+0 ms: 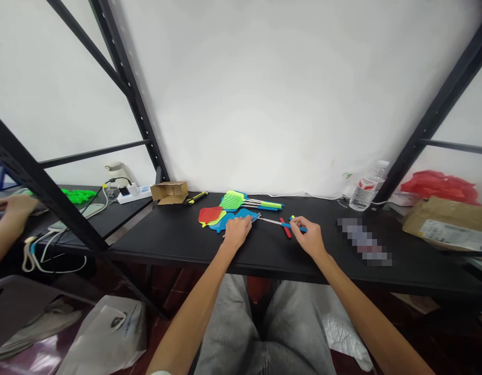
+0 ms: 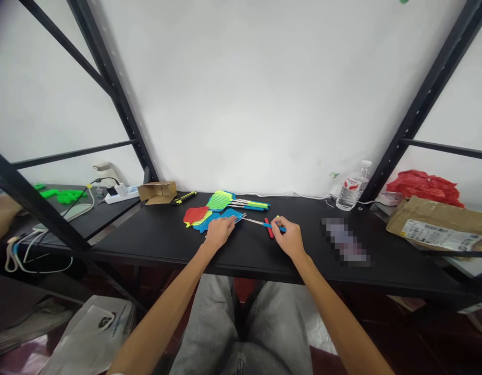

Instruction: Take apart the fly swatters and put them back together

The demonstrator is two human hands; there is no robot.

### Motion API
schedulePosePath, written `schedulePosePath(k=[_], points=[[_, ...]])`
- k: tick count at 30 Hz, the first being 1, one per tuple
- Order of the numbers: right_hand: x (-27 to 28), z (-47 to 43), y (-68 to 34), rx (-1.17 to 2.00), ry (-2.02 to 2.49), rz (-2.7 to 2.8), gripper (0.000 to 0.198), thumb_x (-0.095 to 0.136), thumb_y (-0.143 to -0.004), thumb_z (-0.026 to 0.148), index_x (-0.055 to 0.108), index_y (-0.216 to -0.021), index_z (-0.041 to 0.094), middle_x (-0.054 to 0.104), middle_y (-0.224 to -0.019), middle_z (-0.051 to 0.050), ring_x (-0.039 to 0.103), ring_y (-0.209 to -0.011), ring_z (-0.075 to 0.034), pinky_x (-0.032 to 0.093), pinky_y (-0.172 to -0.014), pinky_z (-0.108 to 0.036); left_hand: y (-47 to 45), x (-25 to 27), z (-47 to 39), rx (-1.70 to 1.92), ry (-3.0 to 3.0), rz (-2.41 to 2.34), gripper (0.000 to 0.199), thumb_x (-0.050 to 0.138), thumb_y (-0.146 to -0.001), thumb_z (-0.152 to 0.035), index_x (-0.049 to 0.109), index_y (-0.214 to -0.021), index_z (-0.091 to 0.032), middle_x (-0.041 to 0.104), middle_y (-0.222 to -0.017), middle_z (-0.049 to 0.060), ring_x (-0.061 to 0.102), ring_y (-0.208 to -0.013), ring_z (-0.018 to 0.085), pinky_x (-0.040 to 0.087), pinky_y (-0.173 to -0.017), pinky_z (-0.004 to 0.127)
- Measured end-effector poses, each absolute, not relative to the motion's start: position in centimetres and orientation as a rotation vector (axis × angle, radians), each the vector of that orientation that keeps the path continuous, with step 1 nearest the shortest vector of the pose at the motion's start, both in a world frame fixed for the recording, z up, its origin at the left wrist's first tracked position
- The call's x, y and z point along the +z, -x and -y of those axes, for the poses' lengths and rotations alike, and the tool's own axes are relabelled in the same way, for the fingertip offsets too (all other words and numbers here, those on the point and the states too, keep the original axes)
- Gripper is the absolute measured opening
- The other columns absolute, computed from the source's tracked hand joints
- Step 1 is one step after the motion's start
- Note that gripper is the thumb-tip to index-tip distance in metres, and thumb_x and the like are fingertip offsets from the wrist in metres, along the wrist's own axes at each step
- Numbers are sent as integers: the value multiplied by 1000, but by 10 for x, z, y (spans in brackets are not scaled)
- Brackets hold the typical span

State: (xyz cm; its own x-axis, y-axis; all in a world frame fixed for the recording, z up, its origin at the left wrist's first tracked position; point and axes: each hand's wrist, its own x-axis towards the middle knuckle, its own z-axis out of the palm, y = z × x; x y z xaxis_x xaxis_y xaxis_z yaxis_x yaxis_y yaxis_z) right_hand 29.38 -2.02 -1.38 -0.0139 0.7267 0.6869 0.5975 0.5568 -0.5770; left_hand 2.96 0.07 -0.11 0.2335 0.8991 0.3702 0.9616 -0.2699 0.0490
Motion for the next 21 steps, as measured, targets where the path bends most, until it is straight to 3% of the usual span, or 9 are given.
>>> schedulePosePath(k=[4, 12, 16, 21], points=[[-14, 20, -294, 135, 1124, 1699, 21, 55, -91, 35, 67, -82, 20, 65, -69, -1, 59, -62, -16, 43, -65, -27, -31, -2, -2, -392, 2325, 1731, 38, 33, -102, -34, 68, -112, -24, 70, -85, 8, 66, -82, 22, 42, -73, 30], [-14, 19, -289, 179, 1178, 1798, 22, 53, -90, 35, 66, -101, 21, 56, -60, 4, 50, -54, -14, 41, -63, -28, -30, -9, -7, -620, 2396, 1729, 35, 41, -98, -24, 70, -116, -28, 70, -90, 8, 64, -90, 22, 45, -79, 32], [-13, 19, -288, 218, 1179, 1783, 24, 54, -90, 37, 66, -102, 21, 58, -63, 3, 51, -57, -14, 41, -64, -28, -29, -11, -8, -837, 2354, 1690, 31, 50, -93, -27, 67, -119, -26, 69, -117, 7, 60, -109, 24, 45, -94, 36], [-12, 19, -290, 304, 1173, 1733, 31, 52, -92, 44, 66, -106, 20, 63, -70, 0, 56, -63, -16, 43, -65, -28, -31, -13, -8, -901, 2161, 1819, 46, 62, -85, -37, 60, -130, -25, 51, -148, 9, 43, -135, 31, 29, -114, 48]])
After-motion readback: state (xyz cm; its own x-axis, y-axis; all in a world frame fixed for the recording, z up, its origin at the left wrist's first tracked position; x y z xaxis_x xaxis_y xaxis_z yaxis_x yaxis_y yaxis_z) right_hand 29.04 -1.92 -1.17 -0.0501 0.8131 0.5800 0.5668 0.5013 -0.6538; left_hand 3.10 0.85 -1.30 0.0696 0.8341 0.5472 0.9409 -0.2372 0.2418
